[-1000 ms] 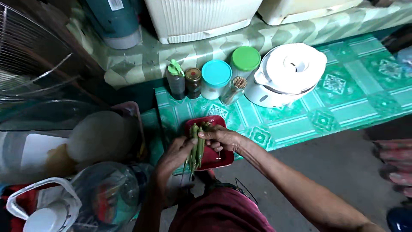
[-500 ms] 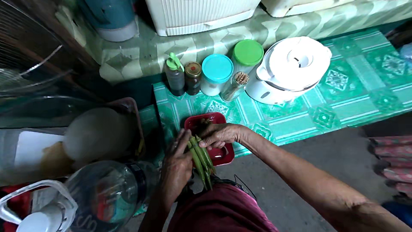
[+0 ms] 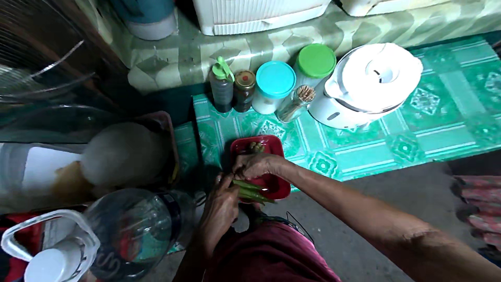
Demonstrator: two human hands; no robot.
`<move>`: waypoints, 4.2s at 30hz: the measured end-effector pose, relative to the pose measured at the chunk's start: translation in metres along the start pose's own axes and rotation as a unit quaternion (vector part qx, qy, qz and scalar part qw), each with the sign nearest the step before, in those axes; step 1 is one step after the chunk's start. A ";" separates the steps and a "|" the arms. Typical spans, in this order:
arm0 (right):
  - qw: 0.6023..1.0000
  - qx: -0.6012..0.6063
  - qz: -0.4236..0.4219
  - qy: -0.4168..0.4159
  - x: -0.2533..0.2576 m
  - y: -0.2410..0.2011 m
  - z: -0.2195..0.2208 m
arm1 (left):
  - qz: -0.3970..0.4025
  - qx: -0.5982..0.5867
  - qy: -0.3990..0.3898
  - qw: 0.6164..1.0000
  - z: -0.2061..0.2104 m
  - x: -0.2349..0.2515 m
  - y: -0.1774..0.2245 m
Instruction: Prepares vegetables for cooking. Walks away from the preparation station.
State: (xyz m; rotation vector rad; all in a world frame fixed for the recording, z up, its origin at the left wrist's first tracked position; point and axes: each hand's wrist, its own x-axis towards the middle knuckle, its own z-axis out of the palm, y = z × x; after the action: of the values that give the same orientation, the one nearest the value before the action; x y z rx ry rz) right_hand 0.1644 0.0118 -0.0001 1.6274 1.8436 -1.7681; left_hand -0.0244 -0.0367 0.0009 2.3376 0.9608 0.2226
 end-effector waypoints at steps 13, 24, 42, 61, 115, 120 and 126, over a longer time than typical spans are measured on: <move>0.989 -0.106 0.086 0.065 -0.034 -0.026 0.013 | -0.167 -0.007 -0.176 0.970 -0.008 0.027 0.027; 0.914 0.337 -0.028 0.224 -0.058 0.039 0.076 | -0.127 -0.052 -0.216 0.967 -0.004 0.032 0.027; 0.831 0.458 -0.083 0.303 -0.045 0.049 0.121 | -0.083 -0.097 -0.144 0.981 0.002 0.017 0.019; 0.805 0.540 -0.012 0.246 -0.032 0.064 0.100 | -0.091 -0.240 -0.074 0.964 0.025 0.017 -0.008; 0.940 0.146 -0.021 0.309 -0.056 0.059 0.097 | -0.159 -0.184 0.078 0.967 0.049 0.018 0.002; 0.953 0.072 -0.007 0.294 -0.061 0.064 0.104 | -0.227 -0.134 0.028 0.964 0.046 0.021 0.005; 0.904 0.131 -0.161 0.374 -0.055 0.076 0.105 | -0.229 -0.143 -0.015 0.963 0.040 0.028 0.010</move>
State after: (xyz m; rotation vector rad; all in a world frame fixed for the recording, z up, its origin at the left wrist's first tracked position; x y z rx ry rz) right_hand 0.1838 -0.1204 -0.0446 2.4974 2.3687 -1.6930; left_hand 0.0163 -0.0422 -0.0277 1.7978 1.3252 0.1262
